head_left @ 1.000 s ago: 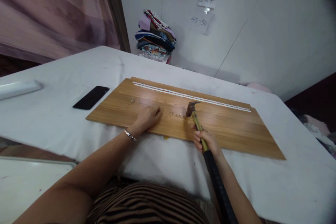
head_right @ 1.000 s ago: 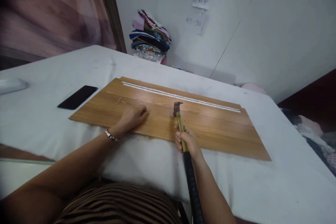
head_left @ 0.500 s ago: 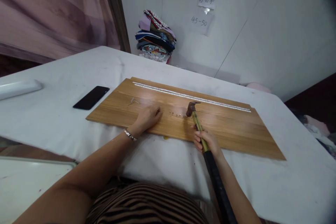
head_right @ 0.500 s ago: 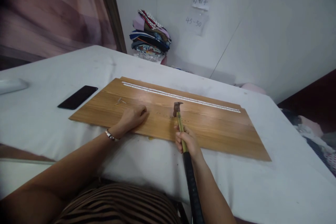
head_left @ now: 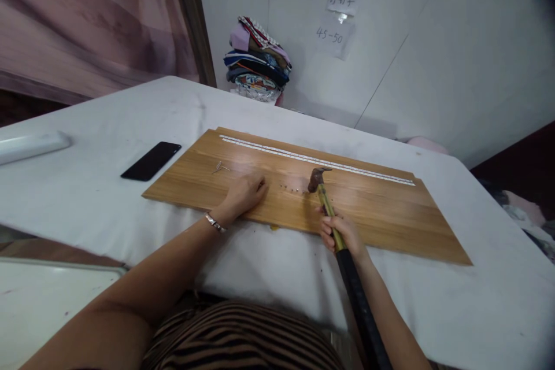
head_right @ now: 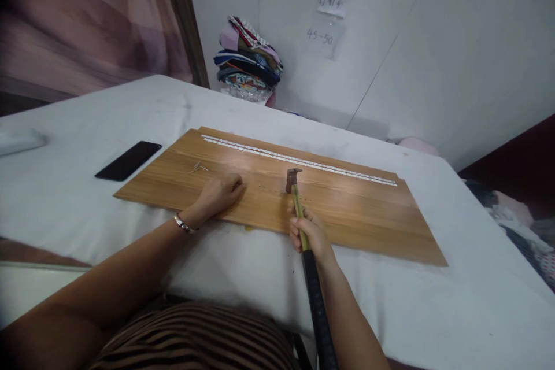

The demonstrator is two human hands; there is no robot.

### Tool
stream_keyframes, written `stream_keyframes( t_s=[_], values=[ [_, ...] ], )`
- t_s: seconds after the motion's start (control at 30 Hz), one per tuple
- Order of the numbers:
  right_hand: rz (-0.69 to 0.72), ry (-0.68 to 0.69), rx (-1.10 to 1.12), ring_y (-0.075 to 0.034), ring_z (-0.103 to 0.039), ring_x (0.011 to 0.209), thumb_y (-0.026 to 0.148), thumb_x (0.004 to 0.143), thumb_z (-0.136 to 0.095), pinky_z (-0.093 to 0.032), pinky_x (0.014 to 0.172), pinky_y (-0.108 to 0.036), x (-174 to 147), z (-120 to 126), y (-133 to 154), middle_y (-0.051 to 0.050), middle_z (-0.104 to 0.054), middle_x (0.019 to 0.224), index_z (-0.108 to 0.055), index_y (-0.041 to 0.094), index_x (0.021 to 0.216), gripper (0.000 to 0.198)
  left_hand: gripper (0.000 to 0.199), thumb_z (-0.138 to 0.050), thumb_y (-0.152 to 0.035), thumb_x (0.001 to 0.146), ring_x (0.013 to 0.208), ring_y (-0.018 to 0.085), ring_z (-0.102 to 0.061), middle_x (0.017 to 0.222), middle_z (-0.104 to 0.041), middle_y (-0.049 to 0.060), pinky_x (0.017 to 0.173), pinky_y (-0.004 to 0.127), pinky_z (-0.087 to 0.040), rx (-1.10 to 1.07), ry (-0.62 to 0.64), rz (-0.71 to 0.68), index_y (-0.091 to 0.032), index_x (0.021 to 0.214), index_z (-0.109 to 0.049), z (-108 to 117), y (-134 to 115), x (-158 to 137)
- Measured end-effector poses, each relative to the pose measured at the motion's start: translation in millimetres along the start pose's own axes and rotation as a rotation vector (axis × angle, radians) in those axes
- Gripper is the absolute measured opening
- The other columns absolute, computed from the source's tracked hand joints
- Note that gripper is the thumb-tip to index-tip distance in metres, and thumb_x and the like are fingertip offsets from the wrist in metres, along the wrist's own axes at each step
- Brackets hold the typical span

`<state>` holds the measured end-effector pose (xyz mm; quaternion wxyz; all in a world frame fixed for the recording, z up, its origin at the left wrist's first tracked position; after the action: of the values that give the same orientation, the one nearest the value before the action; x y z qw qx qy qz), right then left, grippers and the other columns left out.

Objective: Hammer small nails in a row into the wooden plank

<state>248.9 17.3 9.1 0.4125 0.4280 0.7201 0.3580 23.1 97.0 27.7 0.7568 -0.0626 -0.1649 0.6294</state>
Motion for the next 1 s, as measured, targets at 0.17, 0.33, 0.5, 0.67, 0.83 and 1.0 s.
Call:
stream_keyframes(
  t_s=[0.17,0.33,0.5,0.67,0.83,1.0],
  values=[
    [-0.008,-0.004,-0.004,-0.005,-0.037,0.029,0.031,0.066,-0.067,-0.026,0.027,-0.016,1.4,0.1,-2.2,0.011,-0.048,0.048,-0.053,0.019,0.092,0.032,0.022,-0.045,-0.033,0.090,0.077,0.020,-0.062,0.083,-0.068,0.006,0.066,0.028,-0.038,0.017,-0.002,-0.002,-0.019,0.082,-0.060,0.6,-0.2,0.1],
    [0.005,0.000,-0.015,-0.006,-0.038,0.029,0.031,0.069,-0.065,-0.027,0.026,-0.017,1.3,2.7,-2.8,0.011,-0.047,0.050,-0.052,0.019,0.096,0.032,0.023,-0.044,-0.034,0.091,0.077,0.019,-0.062,0.082,-0.068,0.006,0.066,0.028,-0.038,0.018,-0.004,-0.006,-0.020,0.083,-0.060,-0.8,-0.1,-0.1],
    [-0.003,0.006,-0.014,-0.006,-0.038,0.029,0.030,0.069,-0.066,-0.028,0.027,-0.017,1.5,0.4,-2.2,0.011,-0.047,0.050,-0.053,0.020,0.094,0.031,0.023,-0.044,-0.034,0.091,0.077,0.020,-0.062,0.082,-0.068,0.006,0.066,0.029,-0.038,0.022,0.011,0.009,-0.019,0.082,-0.059,0.5,-0.5,-0.4],
    [-0.001,0.006,0.004,-0.006,-0.037,0.028,0.031,0.067,-0.067,-0.027,0.026,-0.017,1.3,0.5,-2.1,0.011,-0.048,0.048,-0.053,0.020,0.093,0.032,0.022,-0.044,-0.034,0.091,0.078,0.020,-0.062,0.084,-0.068,0.007,0.067,0.029,-0.038,0.006,0.007,-0.009,-0.019,0.083,-0.059,-0.1,-1.5,-0.2],
    [0.001,0.001,0.002,-0.005,-0.038,0.029,0.029,0.069,-0.066,-0.027,0.028,-0.016,0.6,0.5,-1.1,0.011,-0.048,0.050,-0.053,0.020,0.094,0.030,0.023,-0.045,-0.035,0.091,0.078,0.020,-0.062,0.082,-0.068,0.007,0.067,0.029,-0.039,-0.006,0.019,0.022,-0.020,0.084,-0.060,-0.2,0.8,-0.3],
    [-0.010,0.014,-0.011,-0.006,-0.037,0.029,0.030,0.068,-0.066,-0.026,0.027,-0.017,1.9,0.9,-3.0,0.011,-0.047,0.049,-0.052,0.019,0.095,0.032,0.022,-0.045,-0.034,0.091,0.079,0.020,-0.062,0.083,-0.068,0.007,0.068,0.029,-0.039,0.010,0.004,-0.002,-0.020,0.084,-0.060,-0.3,-0.3,0.1]
  ],
)
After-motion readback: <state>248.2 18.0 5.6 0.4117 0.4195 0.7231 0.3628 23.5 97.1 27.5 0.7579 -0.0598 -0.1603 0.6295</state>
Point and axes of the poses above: each hand's wrist, its own x-axis towards the middle knuckle, its own z-axis out of the back of the hand, y = z × x, the point moved 9 cm from there along x, towards the middle knuckle
